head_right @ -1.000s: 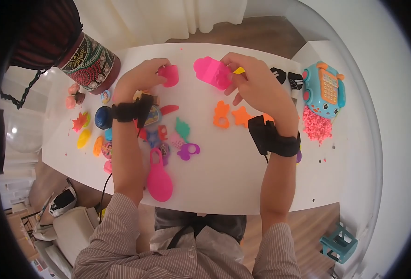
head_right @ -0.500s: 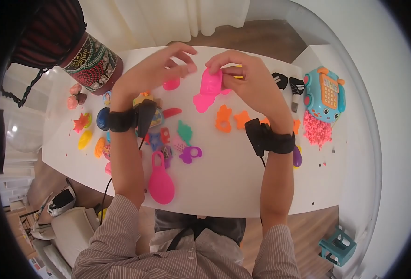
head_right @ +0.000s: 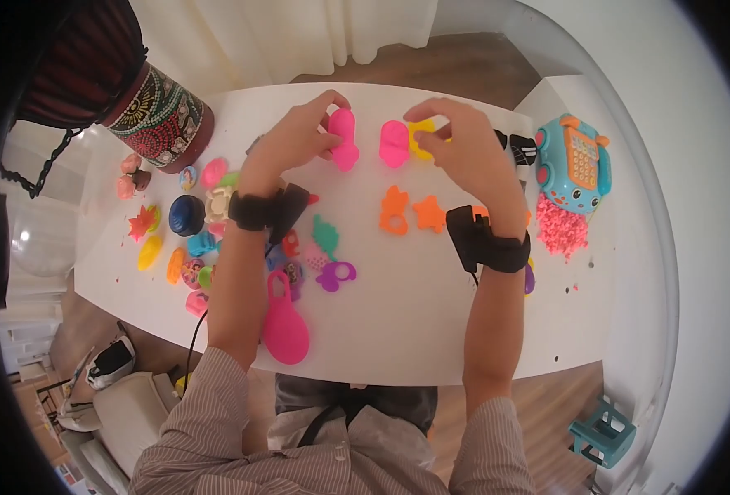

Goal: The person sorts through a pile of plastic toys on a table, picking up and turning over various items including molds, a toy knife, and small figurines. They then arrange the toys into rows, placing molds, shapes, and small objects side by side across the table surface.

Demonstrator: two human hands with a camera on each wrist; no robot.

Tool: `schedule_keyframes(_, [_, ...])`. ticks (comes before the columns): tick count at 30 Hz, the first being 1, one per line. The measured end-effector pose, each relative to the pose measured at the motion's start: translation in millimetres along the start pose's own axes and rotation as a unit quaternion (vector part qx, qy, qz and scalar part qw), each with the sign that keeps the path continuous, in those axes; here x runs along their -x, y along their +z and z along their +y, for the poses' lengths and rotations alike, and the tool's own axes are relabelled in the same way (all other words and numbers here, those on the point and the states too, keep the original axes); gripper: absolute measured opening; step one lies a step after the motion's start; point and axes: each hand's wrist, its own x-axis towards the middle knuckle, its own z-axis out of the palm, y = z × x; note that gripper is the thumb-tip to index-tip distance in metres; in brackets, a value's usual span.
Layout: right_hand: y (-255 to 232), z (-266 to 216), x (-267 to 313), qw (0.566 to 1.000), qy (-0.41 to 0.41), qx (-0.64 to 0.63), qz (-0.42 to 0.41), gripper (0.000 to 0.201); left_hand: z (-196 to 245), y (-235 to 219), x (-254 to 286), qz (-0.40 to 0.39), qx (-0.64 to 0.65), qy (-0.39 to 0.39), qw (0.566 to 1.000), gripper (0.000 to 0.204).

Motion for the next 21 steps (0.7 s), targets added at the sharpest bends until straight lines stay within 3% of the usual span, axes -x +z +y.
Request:
schedule_keyframes(4, [24.8, 23.5, -1.1, 0.998, -0.034, 0.043, -0.024, 0.028, -8.2, 16.2, -4.4, 0.036, -0.042, 0.054, 0.997, 0.039])
schedule_keyframes(8, [52.5, 32.8, 0.0, 0.989, -0.015, 0.14, -0.045, 0.041, -0.1, 21.5, -0.9, 0.01, -0.019, 0.022, 1.0, 0.04])
schedule_keyframes(10, [57.1, 25.9, 0.9, 0.987, 0.009, 0.15, -0.058, 0.044, -9.7, 26.9, -2.7, 0.05, -0.107, 0.096, 0.988, 0.039])
schedule_keyframes(13, [55.7, 18.7, 0.6, 0.985, 0.03, 0.157, -0.063, 0.048, -6.9, 27.1, -1.5, 0.053, -0.172, 0.109, 0.978, 0.037])
schedule_keyframes(15, [56.9, 24.0, 0.2, 0.985, -0.003, 0.164, -0.044, 0.047, -18.2, 31.1, -7.8, 0.053, -0.161, 0.128, 0.977, 0.037])
schedule_keyframes(21, [55.5, 21.5, 0.9, 0.986, 0.013, 0.159, -0.056, 0.048, -25.8, 32.9, -16.5, 0.063, -0.122, 0.159, 0.978, 0.036])
